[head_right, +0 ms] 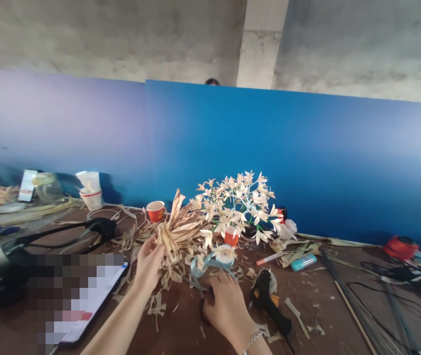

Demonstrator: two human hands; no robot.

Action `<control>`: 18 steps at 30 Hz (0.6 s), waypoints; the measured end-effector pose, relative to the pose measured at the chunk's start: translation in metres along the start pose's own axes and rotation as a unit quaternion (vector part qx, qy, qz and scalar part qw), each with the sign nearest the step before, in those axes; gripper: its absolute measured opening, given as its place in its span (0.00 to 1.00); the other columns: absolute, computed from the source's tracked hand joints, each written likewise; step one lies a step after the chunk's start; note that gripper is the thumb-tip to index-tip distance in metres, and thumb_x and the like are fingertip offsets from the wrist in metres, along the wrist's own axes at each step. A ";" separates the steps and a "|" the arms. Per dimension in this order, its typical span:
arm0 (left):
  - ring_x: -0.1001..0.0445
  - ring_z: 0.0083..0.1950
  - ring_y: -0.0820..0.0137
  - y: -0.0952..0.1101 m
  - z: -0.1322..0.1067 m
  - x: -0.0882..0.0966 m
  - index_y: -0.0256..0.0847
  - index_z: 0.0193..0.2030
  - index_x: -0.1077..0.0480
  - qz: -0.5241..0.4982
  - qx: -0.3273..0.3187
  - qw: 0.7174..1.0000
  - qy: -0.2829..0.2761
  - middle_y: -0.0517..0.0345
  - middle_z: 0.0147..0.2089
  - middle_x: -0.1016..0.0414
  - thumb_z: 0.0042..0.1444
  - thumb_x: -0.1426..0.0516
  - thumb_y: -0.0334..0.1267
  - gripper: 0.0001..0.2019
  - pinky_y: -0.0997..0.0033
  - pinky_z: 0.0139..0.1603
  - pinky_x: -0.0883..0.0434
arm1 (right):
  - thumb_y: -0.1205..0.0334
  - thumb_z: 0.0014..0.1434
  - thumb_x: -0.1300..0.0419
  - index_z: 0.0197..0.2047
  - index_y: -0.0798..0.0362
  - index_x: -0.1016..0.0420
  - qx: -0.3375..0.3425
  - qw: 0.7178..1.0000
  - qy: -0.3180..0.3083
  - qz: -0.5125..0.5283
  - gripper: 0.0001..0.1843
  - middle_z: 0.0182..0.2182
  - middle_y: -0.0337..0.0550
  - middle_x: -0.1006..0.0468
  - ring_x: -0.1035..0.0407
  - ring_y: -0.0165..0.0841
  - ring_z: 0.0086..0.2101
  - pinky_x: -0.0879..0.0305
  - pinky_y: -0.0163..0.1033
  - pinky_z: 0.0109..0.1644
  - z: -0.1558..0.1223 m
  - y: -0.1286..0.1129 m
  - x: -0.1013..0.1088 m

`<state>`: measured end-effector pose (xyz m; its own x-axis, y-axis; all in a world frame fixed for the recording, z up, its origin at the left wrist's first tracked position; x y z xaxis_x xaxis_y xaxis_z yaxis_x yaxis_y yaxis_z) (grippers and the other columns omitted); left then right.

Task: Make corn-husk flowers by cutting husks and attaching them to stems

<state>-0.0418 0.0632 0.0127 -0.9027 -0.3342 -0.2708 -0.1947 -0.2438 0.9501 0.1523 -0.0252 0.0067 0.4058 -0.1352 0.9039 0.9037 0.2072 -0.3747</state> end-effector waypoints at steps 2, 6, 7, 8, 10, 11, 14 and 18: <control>0.38 0.19 0.77 -0.002 -0.003 -0.005 0.38 0.29 0.35 -0.083 0.073 0.994 -0.005 0.68 0.19 0.38 0.37 0.43 0.35 0.10 0.77 0.21 0.42 | 0.68 0.44 0.45 0.38 0.51 0.29 -0.008 1.000 -0.015 -0.005 0.15 0.39 0.43 0.28 0.35 0.36 0.41 0.43 0.35 0.44 -0.003 0.004 -0.003; 0.39 0.17 0.78 -0.006 -0.006 -0.009 0.38 0.18 0.41 -0.155 0.159 0.975 0.000 0.67 0.16 0.38 0.32 0.44 0.31 0.06 0.78 0.19 0.44 | 0.69 0.42 0.46 0.41 0.51 0.29 -0.008 1.000 -0.018 -0.001 0.19 0.41 0.44 0.28 0.35 0.37 0.43 0.45 0.36 0.47 -0.005 0.009 -0.010; 0.39 0.18 0.78 -0.006 -0.006 -0.010 0.37 0.17 0.40 -0.156 0.168 0.973 -0.007 0.66 0.16 0.37 0.32 0.44 0.31 0.06 0.77 0.19 0.44 | 0.71 0.41 0.47 0.41 0.51 0.29 -0.008 1.000 -0.019 -0.001 0.20 0.40 0.44 0.28 0.35 0.36 0.43 0.45 0.37 0.47 -0.004 0.009 -0.010; 0.37 0.18 0.78 -0.006 -0.006 -0.011 0.36 0.18 0.38 -0.155 0.171 0.973 -0.013 0.64 0.18 0.34 0.32 0.44 0.30 0.05 0.77 0.20 0.43 | 0.72 0.41 0.47 0.40 0.51 0.29 -0.010 1.000 -0.020 -0.004 0.21 0.39 0.44 0.27 0.35 0.36 0.42 0.45 0.36 0.47 -0.004 0.010 -0.010; 0.35 0.21 0.77 -0.007 -0.006 -0.013 0.34 0.21 0.34 -0.158 0.175 0.971 -0.035 0.61 0.22 0.30 0.33 0.42 0.31 0.05 0.77 0.21 0.41 | 0.74 0.40 0.48 0.40 0.51 0.28 -0.012 1.000 -0.019 -0.020 0.22 0.38 0.44 0.27 0.34 0.36 0.41 0.44 0.37 0.46 -0.003 0.010 -0.008; 0.34 0.22 0.77 -0.009 -0.006 -0.013 0.34 0.23 0.32 -0.160 0.174 0.970 -0.052 0.60 0.23 0.29 0.33 0.40 0.31 0.06 0.77 0.21 0.41 | 0.75 0.39 0.49 0.40 0.51 0.28 -0.013 0.999 -0.019 -0.032 0.23 0.38 0.44 0.26 0.33 0.37 0.41 0.43 0.37 0.45 -0.002 0.010 -0.006; 0.31 0.24 0.75 -0.016 -0.007 -0.014 0.33 0.27 0.29 -0.174 0.165 0.965 -0.105 0.58 0.26 0.27 0.35 0.36 0.34 0.10 0.77 0.23 0.39 | 0.76 0.40 0.49 0.42 0.50 0.29 -0.017 0.999 -0.013 -0.048 0.25 0.40 0.44 0.27 0.31 0.36 0.38 0.41 0.36 0.43 0.000 0.011 -0.001; 0.26 0.38 0.66 -0.028 -0.005 -0.010 0.33 0.37 0.28 -0.214 0.133 0.964 -0.086 0.50 0.37 0.23 0.37 0.35 0.35 0.17 0.70 0.37 0.32 | 0.75 0.42 0.49 0.42 0.51 0.29 -0.008 0.999 0.022 0.040 0.23 0.40 0.43 0.27 0.31 0.33 0.40 0.40 0.33 0.45 0.004 0.012 0.003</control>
<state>-0.0253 0.0684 -0.0121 -0.7642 -0.0934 -0.6382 -0.6337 -0.0761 0.7699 0.1637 -0.0196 0.0054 0.4823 -0.1603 0.8612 0.8698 0.2045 -0.4491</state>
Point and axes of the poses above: each hand's wrist, its own z-axis towards the middle knuckle, its own x-axis out of the back of the hand, y = z × x, the point moved 3 cm from there along z, towards the middle knuckle
